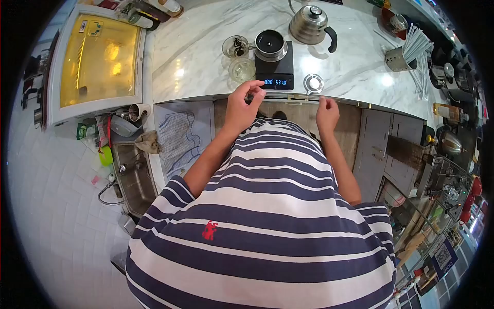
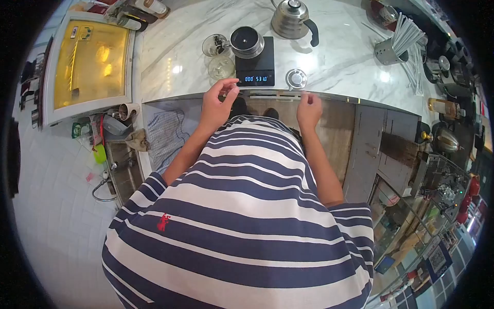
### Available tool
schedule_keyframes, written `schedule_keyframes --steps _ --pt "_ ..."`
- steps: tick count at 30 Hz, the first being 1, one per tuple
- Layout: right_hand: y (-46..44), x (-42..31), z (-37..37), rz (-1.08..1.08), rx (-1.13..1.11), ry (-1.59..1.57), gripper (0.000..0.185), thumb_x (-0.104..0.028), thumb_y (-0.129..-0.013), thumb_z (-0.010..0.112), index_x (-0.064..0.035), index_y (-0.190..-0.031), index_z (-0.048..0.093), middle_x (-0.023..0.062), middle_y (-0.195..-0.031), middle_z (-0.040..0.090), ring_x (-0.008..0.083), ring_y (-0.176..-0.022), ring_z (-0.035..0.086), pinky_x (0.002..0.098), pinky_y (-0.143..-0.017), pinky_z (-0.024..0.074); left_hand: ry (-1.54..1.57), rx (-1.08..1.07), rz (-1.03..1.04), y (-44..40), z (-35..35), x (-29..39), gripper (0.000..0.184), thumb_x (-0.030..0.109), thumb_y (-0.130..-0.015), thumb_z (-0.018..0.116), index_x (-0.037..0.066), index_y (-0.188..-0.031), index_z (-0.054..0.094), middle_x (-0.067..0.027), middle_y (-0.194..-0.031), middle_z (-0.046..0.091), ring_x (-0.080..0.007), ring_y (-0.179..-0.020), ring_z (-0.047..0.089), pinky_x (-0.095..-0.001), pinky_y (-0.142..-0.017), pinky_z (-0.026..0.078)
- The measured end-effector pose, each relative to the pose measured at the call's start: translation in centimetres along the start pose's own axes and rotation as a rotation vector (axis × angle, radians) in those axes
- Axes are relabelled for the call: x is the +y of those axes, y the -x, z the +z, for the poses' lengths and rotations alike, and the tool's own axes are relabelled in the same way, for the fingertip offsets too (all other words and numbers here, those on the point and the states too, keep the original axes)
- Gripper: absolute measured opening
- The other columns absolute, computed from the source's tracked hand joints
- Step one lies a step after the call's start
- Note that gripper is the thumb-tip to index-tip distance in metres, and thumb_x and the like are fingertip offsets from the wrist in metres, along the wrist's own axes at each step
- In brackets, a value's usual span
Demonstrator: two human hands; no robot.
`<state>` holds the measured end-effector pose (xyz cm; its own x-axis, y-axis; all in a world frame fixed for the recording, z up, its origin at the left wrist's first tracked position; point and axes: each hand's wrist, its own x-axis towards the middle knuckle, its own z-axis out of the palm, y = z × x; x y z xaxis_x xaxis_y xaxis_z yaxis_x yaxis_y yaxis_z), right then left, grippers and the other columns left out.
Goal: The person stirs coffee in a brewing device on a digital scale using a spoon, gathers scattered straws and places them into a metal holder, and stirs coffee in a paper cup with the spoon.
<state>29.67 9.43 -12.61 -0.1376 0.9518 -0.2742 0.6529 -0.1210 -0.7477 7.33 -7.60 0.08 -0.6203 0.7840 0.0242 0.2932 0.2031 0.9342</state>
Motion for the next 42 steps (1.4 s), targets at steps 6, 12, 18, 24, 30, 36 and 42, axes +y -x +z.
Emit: schedule_keyframes --steps 6,12,18,24,30,36,42 --pt "-2.5 0.9 2.8 0.390 -0.397 -0.172 0.043 -0.048 -0.100 0.070 -0.0072 -0.114 0.075 0.0039 -0.109 0.075 0.0198 -0.098 0.066 0.0399 -0.087 0.0492 0.002 -0.015 -0.002 -0.2 0.6 0.5 0.028 0.013 -0.096 0.073 0.001 -0.121 0.072 -0.0081 -0.095 0.074 -0.0159 -0.088 0.068 -0.0306 -0.085 0.054" --pt "-1.9 0.5 2.1 0.477 -0.532 -0.457 0.030 -0.044 -0.107 0.062 -0.0146 -0.112 0.069 0.0025 -0.114 0.074 0.0186 -0.110 0.066 0.0502 -0.096 0.0450 0.001 0.013 -0.005 0.0 0.4 0.3 0.028 0.014 -0.096 0.073 0.001 -0.121 0.073 -0.0078 -0.095 0.074 -0.0156 -0.088 0.068 -0.0305 -0.084 0.054" --pt "-1.3 1.4 1.0 0.343 -0.393 -0.547 0.027 -0.035 -0.111 0.054 -0.0118 -0.109 0.066 0.0025 -0.106 0.071 0.0159 -0.101 0.069 0.0375 -0.085 0.0507 0.012 0.064 -0.019 0.3 0.1 -0.7 0.028 0.014 -0.097 0.073 0.003 -0.123 0.073 -0.0067 -0.096 0.075 -0.0140 -0.087 0.068 -0.0296 -0.084 0.053" --pt "-0.8 -4.2 -1.7 0.034 -0.368 -0.504 0.029 -0.033 -0.114 0.051 -0.0089 -0.106 0.065 0.0016 -0.104 0.069 0.0147 -0.104 0.067 0.0333 -0.088 0.0522 0.006 0.084 -0.052 0.4 -0.2 -1.0 0.027 0.016 -0.100 0.072 0.007 -0.125 0.074 -0.0057 -0.099 0.077 -0.0119 -0.088 0.067 -0.0290 -0.082 0.052" --pt "-1.0 -14.8 -2.0 -0.186 -0.477 -0.538 0.032 -0.030 -0.111 0.053 -0.0023 -0.112 0.069 0.0045 -0.105 0.070 0.0151 -0.104 0.066 0.0361 -0.095 0.0546 0.025 0.121 -0.053 0.3 -0.1 -0.9 0.027 0.013 -0.097 0.073 0.002 -0.122 0.073 -0.0084 -0.096 0.075 -0.0152 -0.088 0.068 -0.0304 -0.085 0.054" --pt "-2.3 -18.3 2.3 -0.240 -0.495 -0.449 0.031 -0.029 -0.107 0.060 -0.0020 -0.099 0.072 0.0022 -0.087 0.063 0.0113 -0.082 0.054 0.0287 -0.074 0.0447 0.024 0.136 -0.070 0.5 -1.4 -1.2 0.028 0.013 -0.097 0.073 0.002 -0.122 0.073 -0.0091 -0.097 0.075 -0.0156 -0.089 0.069 -0.0309 -0.085 0.055" --pt "-1.6 -17.6 3.9 -0.129 -0.478 -0.449 0.032 -0.031 -0.103 0.065 -0.0020 -0.092 0.073 0.0011 -0.083 0.061 0.0106 -0.079 0.051 0.0283 -0.076 0.0424 0.034 0.130 -0.115 0.5 -3.3 -2.8 0.027 0.013 -0.099 0.072 0.004 -0.124 0.073 -0.0070 -0.099 0.075 -0.0140 -0.092 0.068 -0.0295 -0.087 0.053"
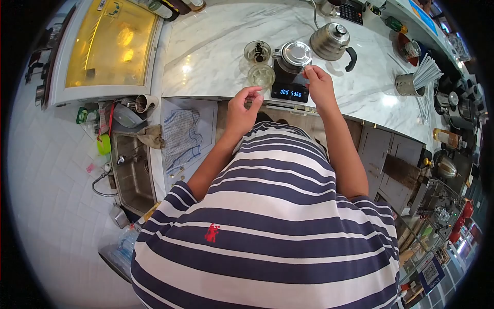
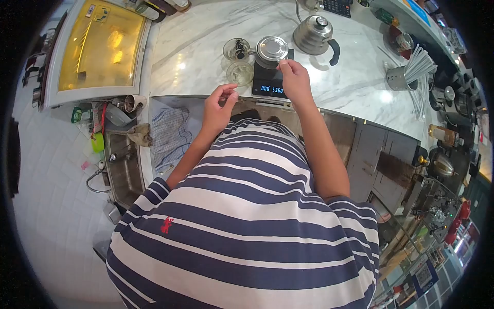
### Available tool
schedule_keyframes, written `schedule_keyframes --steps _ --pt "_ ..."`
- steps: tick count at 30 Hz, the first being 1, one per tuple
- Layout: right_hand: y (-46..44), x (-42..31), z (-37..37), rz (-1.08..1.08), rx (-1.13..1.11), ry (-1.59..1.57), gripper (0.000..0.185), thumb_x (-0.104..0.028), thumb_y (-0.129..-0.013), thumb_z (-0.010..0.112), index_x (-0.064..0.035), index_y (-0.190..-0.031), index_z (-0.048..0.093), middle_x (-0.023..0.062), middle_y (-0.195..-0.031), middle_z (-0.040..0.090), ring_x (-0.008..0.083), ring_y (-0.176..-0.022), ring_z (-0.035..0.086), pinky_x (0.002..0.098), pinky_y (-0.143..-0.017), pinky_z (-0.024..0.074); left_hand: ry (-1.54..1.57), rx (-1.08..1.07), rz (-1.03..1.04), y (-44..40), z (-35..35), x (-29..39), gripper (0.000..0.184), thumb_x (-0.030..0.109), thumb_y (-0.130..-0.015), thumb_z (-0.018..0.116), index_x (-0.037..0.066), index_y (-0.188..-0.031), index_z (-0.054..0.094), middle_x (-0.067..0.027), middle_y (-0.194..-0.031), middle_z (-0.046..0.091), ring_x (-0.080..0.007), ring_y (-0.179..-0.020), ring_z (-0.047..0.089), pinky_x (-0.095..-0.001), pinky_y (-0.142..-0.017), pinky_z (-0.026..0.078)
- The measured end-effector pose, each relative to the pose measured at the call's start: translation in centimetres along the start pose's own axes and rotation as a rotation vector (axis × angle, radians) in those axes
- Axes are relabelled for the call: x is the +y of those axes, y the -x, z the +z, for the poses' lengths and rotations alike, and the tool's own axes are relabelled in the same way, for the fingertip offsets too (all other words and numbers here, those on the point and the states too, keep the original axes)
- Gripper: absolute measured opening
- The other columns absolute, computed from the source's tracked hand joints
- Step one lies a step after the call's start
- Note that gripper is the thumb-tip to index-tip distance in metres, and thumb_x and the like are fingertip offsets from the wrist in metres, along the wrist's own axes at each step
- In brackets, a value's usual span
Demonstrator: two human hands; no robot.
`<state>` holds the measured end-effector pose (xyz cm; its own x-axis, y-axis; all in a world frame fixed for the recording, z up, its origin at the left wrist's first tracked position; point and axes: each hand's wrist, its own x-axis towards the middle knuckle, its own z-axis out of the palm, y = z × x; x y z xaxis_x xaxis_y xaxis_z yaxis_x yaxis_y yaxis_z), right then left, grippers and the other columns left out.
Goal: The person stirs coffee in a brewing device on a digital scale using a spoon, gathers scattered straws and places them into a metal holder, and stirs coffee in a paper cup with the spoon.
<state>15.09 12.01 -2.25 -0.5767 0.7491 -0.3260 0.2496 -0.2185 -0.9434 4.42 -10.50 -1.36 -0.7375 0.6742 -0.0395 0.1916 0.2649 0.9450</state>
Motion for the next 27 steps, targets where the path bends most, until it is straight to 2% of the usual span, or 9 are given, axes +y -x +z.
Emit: schedule_keyframes --steps 4,7,14,20,23,27 --pt "0.6 -1.2 0.6 0.071 0.019 -0.039 0.034 -0.032 -0.101 0.068 -0.0015 -0.089 0.074 0.0005 -0.083 0.063 0.0109 -0.081 0.052 0.0275 -0.077 0.0419 0.028 -0.028 -0.002 -0.7 -1.0 -0.3 0.028 0.013 -0.097 0.073 0.003 -0.122 0.073 -0.0090 -0.097 0.075 -0.0160 -0.090 0.069 -0.0310 -0.085 0.055" --pt "0.5 -1.3 0.9 0.129 0.001 -0.006 0.031 -0.037 -0.103 0.068 -0.0081 -0.097 0.077 0.0007 -0.096 0.072 0.0109 -0.098 0.063 0.0325 -0.088 0.0478 -0.009 -0.051 -0.007 -1.5 -2.6 0.7 0.028 0.012 -0.096 0.073 0.003 -0.122 0.073 -0.0086 -0.097 0.075 -0.0160 -0.090 0.069 -0.0309 -0.085 0.055" --pt "2.2 -3.2 1.8 0.180 0.055 -0.023 0.037 -0.041 -0.105 0.066 -0.0064 -0.103 0.078 0.0000 -0.097 0.072 0.0106 -0.093 0.063 0.0308 -0.085 0.0479 -0.004 -0.132 -0.002 -3.1 -3.6 1.0 0.028 0.012 -0.096 0.073 0.000 -0.121 0.072 -0.0086 -0.097 0.074 -0.0168 -0.092 0.069 -0.0316 -0.088 0.054" --pt "4.1 -0.3 -0.2 0.177 0.189 -0.141 0.041 -0.042 -0.104 0.066 -0.0027 -0.108 0.076 0.0021 -0.095 0.071 0.0115 -0.092 0.064 0.0298 -0.083 0.0481 0.008 -0.213 0.071 -2.9 -2.9 1.5 0.026 0.011 -0.095 0.074 0.001 -0.120 0.072 -0.0092 -0.098 0.074 -0.0180 -0.091 0.069 -0.0324 -0.088 0.054" --pt "6.1 1.8 -2.4 0.203 0.235 -0.149 0.039 -0.042 -0.104 0.066 -0.0047 -0.111 0.075 0.0016 -0.096 0.071 0.0112 -0.093 0.065 0.0303 -0.081 0.0490 -0.006 -0.260 0.103 -2.2 -1.9 2.5 0.026 0.011 -0.095 0.074 0.001 -0.119 0.073 -0.0096 -0.097 0.074 -0.0193 -0.091 0.070 -0.0330 -0.087 0.054" --pt "9.1 4.9 -7.2 0.160 0.293 -0.109 0.033 -0.033 -0.104 0.068 -0.0022 -0.112 0.074 0.0021 -0.096 0.071 0.0110 -0.090 0.065 0.0282 -0.080 0.0499 -0.070 -0.365 0.144 -1.2 1.3 4.0 0.027 0.013 -0.099 0.072 0.002 -0.123 0.072 -0.0083 -0.102 0.074 -0.0170 -0.096 0.069 -0.0328 -0.092 0.054"
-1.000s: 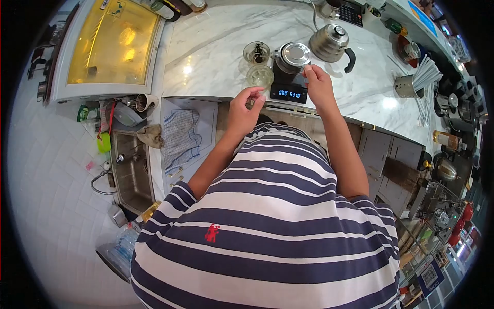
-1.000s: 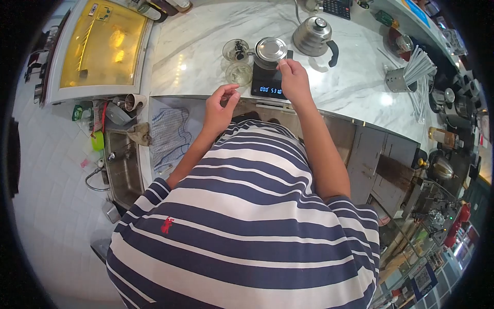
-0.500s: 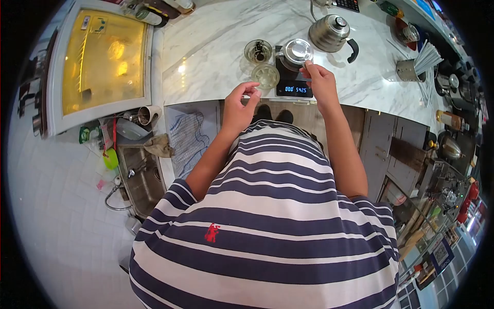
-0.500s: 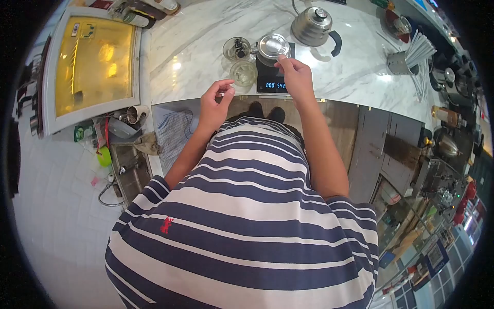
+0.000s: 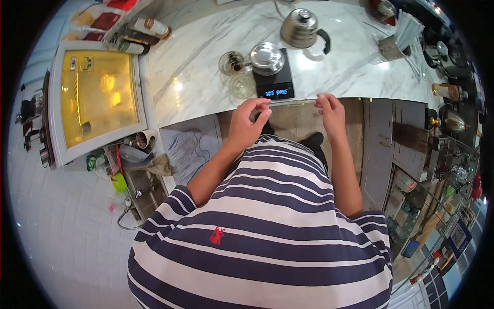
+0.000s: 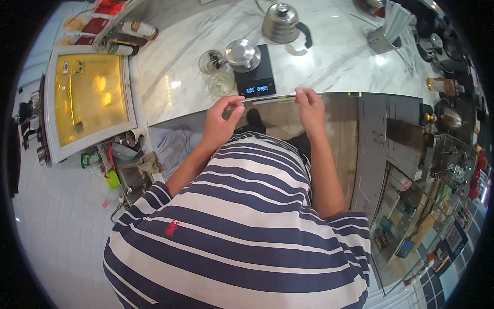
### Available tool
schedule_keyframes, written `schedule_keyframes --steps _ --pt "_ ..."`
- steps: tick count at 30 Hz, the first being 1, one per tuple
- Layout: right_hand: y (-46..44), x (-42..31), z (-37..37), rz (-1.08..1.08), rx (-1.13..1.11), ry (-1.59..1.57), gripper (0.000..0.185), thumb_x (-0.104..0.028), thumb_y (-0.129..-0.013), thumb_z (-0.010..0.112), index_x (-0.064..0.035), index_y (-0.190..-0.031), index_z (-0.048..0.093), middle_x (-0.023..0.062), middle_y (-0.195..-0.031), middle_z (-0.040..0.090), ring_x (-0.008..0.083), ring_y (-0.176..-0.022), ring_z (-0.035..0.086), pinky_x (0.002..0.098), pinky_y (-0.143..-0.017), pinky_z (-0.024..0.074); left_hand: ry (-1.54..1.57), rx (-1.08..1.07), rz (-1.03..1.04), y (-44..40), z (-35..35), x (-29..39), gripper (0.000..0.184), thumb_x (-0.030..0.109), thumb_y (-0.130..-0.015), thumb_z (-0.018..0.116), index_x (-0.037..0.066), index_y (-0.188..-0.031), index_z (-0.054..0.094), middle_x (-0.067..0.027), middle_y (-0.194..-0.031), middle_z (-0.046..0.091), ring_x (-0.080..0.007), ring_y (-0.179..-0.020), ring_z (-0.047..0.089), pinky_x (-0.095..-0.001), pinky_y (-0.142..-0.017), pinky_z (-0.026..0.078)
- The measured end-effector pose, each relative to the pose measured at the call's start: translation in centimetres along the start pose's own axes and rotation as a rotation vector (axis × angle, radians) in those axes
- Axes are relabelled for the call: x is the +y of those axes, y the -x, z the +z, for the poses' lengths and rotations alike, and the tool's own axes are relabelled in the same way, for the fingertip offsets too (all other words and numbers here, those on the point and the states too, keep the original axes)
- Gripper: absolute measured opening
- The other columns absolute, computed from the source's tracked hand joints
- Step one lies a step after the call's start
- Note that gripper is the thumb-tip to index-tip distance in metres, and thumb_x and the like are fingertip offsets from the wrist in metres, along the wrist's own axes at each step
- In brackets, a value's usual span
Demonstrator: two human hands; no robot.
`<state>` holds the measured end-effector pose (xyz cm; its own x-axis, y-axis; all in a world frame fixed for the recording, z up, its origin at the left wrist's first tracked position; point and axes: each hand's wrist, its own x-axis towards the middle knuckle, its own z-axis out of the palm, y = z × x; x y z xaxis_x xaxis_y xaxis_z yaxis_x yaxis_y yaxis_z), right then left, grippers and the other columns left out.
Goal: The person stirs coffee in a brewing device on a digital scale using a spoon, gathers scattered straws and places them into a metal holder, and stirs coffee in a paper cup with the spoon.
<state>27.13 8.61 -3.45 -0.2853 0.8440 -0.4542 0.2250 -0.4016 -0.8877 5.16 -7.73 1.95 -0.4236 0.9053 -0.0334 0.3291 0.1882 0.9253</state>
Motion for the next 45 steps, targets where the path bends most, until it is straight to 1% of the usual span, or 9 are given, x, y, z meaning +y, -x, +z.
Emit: schedule_keyframes --steps 4,5,16,24,34,38,41,44,45 --pt "0.5 2.4 -8.0 -0.113 0.077 0.078 0.027 -0.028 -0.105 0.068 -0.0026 -0.111 0.073 -0.0007 -0.094 0.070 0.0094 -0.089 0.065 0.0261 -0.078 0.0480 0.029 -0.034 0.055 -1.0 6.0 2.6 0.027 0.015 -0.098 0.072 0.003 -0.123 0.072 -0.0079 -0.101 0.074 -0.0172 -0.096 0.069 -0.0333 -0.092 0.053" --pt "0.7 2.9 -10.3 -0.088 0.101 0.077 0.026 -0.028 -0.105 0.068 -0.0026 -0.110 0.073 -0.0007 -0.094 0.070 0.0090 -0.089 0.064 0.0256 -0.078 0.0483 0.027 0.017 0.071 -1.1 8.1 3.4 0.026 0.011 -0.094 0.074 0.003 -0.119 0.073 -0.0087 -0.095 0.074 -0.0203 -0.090 0.070 -0.0339 -0.086 0.054" --pt "-0.4 4.9 -30.5 -0.011 0.185 0.022 0.025 -0.025 -0.104 0.067 -0.0007 -0.110 0.073 0.0005 -0.091 0.069 0.0093 -0.086 0.062 0.0260 -0.080 0.0489 0.125 -0.067 -0.097 -0.6 28.4 7.4 0.027 0.019 -0.100 0.071 0.006 -0.124 0.073 -0.0055 -0.100 0.075 -0.0138 -0.093 0.067 -0.0313 -0.088 0.052" --pt "-8.3 4.2 -35.9 -0.014 0.175 -0.075 0.025 -0.025 -0.104 0.068 -0.0012 -0.108 0.073 -0.0002 -0.090 0.069 0.0086 -0.083 0.062 0.0259 -0.077 0.0480 0.114 -0.058 -0.105 -5.7 32.8 9.3 0.028 0.015 -0.099 0.072 0.002 -0.123 0.072 -0.0070 -0.097 0.073 -0.0153 -0.089 0.068 -0.0308 -0.085 0.055" --pt "-19.1 -3.2 -41.6 -0.118 0.359 0.107 0.031 -0.028 -0.101 0.070 0.0028 -0.106 0.073 0.0029 -0.084 0.069 0.0109 -0.077 0.063 0.0279 -0.072 0.0493 0.070 -0.142 0.012 -15.8 37.4 12.1 0.027 0.016 -0.099 0.071 0.005 -0.123 0.072 -0.0061 -0.098 0.075 -0.0173 -0.095 0.069 -0.0347 -0.091 0.052" --pt "-24.0 -7.4 -43.8 -0.047 0.416 -0.080 0.034 -0.030 -0.100 0.072 0.0037 -0.100 0.074 0.0032 -0.080 0.068 0.0110 -0.075 0.061 0.0295 -0.071 0.0498 0.047 -0.188 -0.045 -18.4 38.8 13.9 0.029 0.018 -0.098 0.072 0.008 -0.125 0.072 -0.0053 -0.100 0.075 -0.0179 -0.096 0.070 -0.0364 -0.092 0.052" --pt "-31.4 -5.9 -48.0 -0.099 0.399 0.184 0.032 -0.034 -0.099 0.073 -0.0028 -0.108 0.075 0.0041 -0.090 0.074 0.0149 -0.082 0.068 0.0318 -0.078 0.0531 0.042 -0.213 -0.033 -20.9 40.2 15.1 0.029 0.019 -0.098 0.072 0.008 -0.126 0.071 -0.0057 -0.101 0.075 -0.0179 -0.097 0.070 -0.0368 -0.092 0.052" --pt "-35.4 -7.6 -48.6 -0.237 0.475 0.535 0.034 -0.035 -0.092 0.077 -0.0018 -0.095 0.078 0.0110 -0.084 0.077 0.0302 -0.084 0.075 0.0394 -0.079 0.0572 0.003 -0.223 -0.039 -21.9 42.3 15.7 0.031 0.020 -0.098 0.073 0.008 -0.126 0.071 -0.0068 -0.102 0.075 -0.0177 -0.098 0.070 -0.0368 -0.093 0.053" --pt "-36.5 -8.4 -48.7 -0.171 0.399 0.652 0.034 -0.034 -0.089 0.078 -0.0065 -0.109 0.078 0.0148 -0.101 0.080 0.0377 -0.099 0.075 0.0434 -0.086 0.0575 -0.020 -0.229 -0.019 -22.4 42.7 16.3 0.034 0.022 -0.097 0.073 0.008 -0.129 0.071 -0.0064 -0.105 0.075 -0.0179 -0.098 0.070 -0.0361 -0.090 0.052"
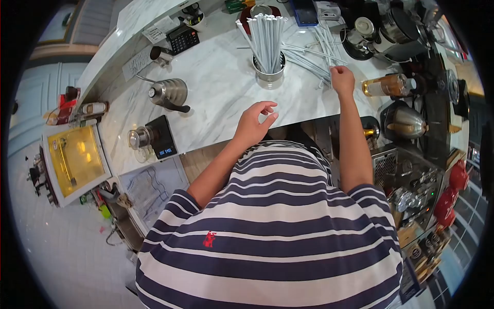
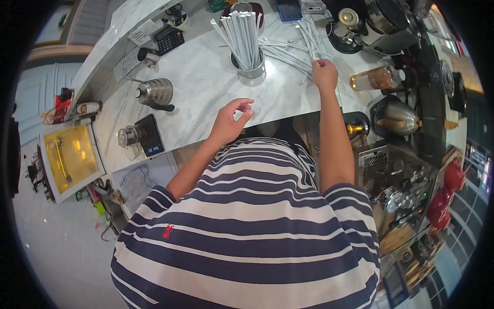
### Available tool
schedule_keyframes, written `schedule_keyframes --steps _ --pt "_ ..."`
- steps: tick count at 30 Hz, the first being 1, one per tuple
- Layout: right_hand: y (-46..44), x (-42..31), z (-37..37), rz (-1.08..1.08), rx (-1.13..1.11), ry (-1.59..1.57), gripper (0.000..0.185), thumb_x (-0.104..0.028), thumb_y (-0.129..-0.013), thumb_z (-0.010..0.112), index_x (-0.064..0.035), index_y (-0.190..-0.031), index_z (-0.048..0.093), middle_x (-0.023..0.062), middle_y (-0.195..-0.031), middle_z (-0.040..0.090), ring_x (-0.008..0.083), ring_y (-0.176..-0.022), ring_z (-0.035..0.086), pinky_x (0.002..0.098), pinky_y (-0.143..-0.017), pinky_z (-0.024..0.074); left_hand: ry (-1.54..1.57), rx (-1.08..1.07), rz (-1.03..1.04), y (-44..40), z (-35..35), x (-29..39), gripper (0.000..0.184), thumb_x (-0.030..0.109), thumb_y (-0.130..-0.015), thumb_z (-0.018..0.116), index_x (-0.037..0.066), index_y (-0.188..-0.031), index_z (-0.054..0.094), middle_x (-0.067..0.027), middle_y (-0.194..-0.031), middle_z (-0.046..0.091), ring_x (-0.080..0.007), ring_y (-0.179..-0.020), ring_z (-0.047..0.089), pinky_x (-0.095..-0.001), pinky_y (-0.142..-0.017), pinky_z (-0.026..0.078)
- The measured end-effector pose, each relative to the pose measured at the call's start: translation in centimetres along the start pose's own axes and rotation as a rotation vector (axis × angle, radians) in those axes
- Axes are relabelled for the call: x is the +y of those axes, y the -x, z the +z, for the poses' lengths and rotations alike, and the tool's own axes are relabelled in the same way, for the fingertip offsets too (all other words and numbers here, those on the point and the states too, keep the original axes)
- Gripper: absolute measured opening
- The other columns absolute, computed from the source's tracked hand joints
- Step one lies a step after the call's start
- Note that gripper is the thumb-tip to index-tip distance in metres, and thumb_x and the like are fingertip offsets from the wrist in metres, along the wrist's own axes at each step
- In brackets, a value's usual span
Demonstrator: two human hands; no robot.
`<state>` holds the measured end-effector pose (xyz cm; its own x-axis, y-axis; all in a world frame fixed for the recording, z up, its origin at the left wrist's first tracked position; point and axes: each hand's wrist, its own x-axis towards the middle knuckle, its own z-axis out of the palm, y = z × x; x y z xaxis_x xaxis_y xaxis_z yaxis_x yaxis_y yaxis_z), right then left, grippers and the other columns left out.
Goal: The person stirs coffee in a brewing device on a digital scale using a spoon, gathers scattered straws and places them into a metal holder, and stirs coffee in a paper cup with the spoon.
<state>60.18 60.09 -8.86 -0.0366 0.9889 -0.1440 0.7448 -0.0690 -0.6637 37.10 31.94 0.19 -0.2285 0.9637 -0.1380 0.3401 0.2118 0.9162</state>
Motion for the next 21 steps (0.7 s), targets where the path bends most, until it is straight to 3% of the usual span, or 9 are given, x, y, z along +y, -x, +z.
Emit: schedule_keyframes --steps 3,4,7,8,11,14,17,21 --pt "-1.9 -1.4 0.7 0.035 -0.068 0.245 0.044 -0.033 -0.088 0.078 -0.0088 -0.125 0.072 0.0162 -0.114 0.078 0.0367 -0.107 0.074 0.0444 -0.092 0.0572 0.013 0.046 -0.081 -1.2 1.1 2.0 0.037 0.023 -0.097 0.073 0.010 -0.131 0.070 -0.0046 -0.107 0.075 -0.0162 -0.097 0.069 -0.0340 -0.085 0.050" --pt "-2.4 -2.0 0.6 0.070 -0.128 0.303 0.055 -0.031 -0.086 0.079 -0.0102 -0.136 0.066 0.0177 -0.121 0.076 0.0371 -0.114 0.072 0.0462 -0.097 0.0562 0.031 0.086 -0.139 -1.6 1.7 2.2 0.038 0.024 -0.097 0.073 0.011 -0.133 0.069 -0.0025 -0.109 0.074 -0.0144 -0.095 0.067 -0.0327 -0.081 0.048" --pt "-4.5 0.0 2.1 -0.051 -0.175 0.270 0.051 -0.026 -0.084 0.079 -0.0094 -0.132 0.069 0.0196 -0.119 0.076 0.0387 -0.115 0.071 0.0478 -0.099 0.0560 0.052 0.167 -0.261 -2.7 3.7 2.5 0.038 0.024 -0.098 0.073 0.012 -0.134 0.069 -0.0011 -0.108 0.074 -0.0125 -0.095 0.066 -0.0322 -0.080 0.047" --pt "-5.2 0.7 2.6 -0.066 -0.180 0.257 0.048 -0.021 -0.083 0.078 -0.0082 -0.129 0.070 0.0204 -0.115 0.077 0.0398 -0.111 0.073 0.0486 -0.098 0.0566 0.053 0.181 -0.228 -3.1 4.5 2.3 0.039 0.023 -0.096 0.075 0.005 -0.131 0.069 -0.0096 -0.108 0.073 -0.0183 -0.093 0.066 -0.0337 -0.077 0.054" --pt "-5.0 -0.2 -0.2 -0.101 -0.292 0.171 0.046 -0.020 -0.081 0.079 -0.0054 -0.124 0.073 0.0208 -0.111 0.078 0.0391 -0.106 0.074 0.0465 -0.096 0.0578 0.050 0.168 -0.221 -4.2 6.6 2.4 0.039 0.023 -0.098 0.074 0.011 -0.134 0.068 -0.0033 -0.110 0.074 -0.0143 -0.096 0.066 -0.0324 -0.081 0.048" --pt "-5.3 0.0 -3.5 -0.148 -0.432 0.190 0.047 -0.020 -0.078 0.082 -0.0023 -0.121 0.075 0.0216 -0.109 0.078 0.0375 -0.103 0.076 0.0438 -0.094 0.0586 0.065 0.155 -0.293 -6.4 8.0 3.5 0.039 0.022 -0.098 0.074 0.011 -0.135 0.068 -0.0055 -0.111 0.073 -0.0171 -0.097 0.067 -0.0334 -0.082 0.050" --pt "-6.1 -0.1 -6.3 -0.146 -0.544 0.247 0.047 -0.021 -0.077 0.084 -0.0008 -0.119 0.076 0.0229 -0.109 0.078 0.0365 -0.103 0.076 0.0423 -0.094 0.0586 -0.028 0.191 -0.133 -9.0 9.9 1.6 0.038 0.022 -0.097 0.075 0.012 -0.133 0.069 -0.0085 -0.111 0.073 -0.0216 -0.098 0.068 -0.0350 -0.081 0.053" --pt "-6.9 -1.0 -9.4 -0.094 -0.770 0.248 0.046 -0.018 -0.082 0.082 0.0042 -0.121 0.073 0.0194 -0.097 0.079 0.0300 -0.089 0.077 0.0375 -0.085 0.0578 -0.292 0.165 0.017 -12.8 11.8 0.8 0.036 0.019 -0.093 0.076 0.015 -0.128 0.071 -0.0089 -0.109 0.071 -0.0285 -0.101 0.068 -0.0418 -0.085 0.053"
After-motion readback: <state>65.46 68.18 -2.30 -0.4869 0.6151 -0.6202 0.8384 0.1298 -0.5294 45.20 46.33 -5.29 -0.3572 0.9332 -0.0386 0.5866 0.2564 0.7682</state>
